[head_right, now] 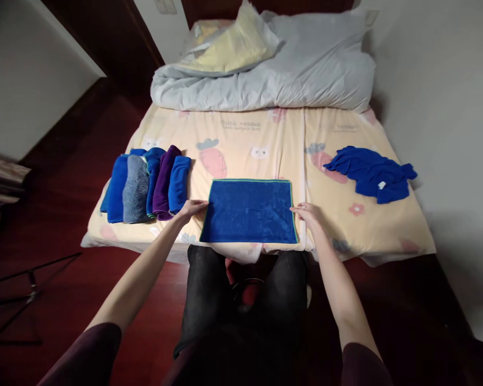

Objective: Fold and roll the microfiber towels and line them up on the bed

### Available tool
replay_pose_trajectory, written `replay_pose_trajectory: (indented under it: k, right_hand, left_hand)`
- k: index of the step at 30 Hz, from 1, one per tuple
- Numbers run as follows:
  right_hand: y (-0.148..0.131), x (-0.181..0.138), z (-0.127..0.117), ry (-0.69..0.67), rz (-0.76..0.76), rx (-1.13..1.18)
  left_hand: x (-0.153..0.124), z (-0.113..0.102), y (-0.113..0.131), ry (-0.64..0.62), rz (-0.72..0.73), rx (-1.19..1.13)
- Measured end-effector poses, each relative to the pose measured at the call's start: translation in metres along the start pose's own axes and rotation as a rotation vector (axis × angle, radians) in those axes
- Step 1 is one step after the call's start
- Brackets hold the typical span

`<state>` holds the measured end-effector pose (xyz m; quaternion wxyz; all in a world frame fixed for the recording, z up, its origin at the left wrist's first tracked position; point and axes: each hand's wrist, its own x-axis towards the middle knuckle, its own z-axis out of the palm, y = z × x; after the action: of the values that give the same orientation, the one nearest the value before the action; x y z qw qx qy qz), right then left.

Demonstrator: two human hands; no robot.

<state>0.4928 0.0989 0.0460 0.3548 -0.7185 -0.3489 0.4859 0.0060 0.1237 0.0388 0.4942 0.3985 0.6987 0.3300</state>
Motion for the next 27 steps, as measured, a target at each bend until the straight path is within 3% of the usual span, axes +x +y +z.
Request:
replay_pose_trajectory:
  k: [6,12,18,27]
  right_hand:
    - [-0.037,0.06,0.019,0.089,0.018,-0.014]
    - [-0.058,0.102,0.038,0.091,-0.083,-0.131]
    - [-0.058,0.126,0.041,0.069,-0.194,-0.205]
    - [-0.055,0.138,0.036,0.116,-0.17,-0.2]
  left_hand:
    - [0.059,0.015,0.033,0.087,0.049,-0.017]
    - [0.096,0.028,0.059,0.087,0.18,0.201]
    - [0.107,0.037,0.079,0.066,0.374,0.521]
    - [0.104,0.034,0.083,0.176,0.388,0.552]
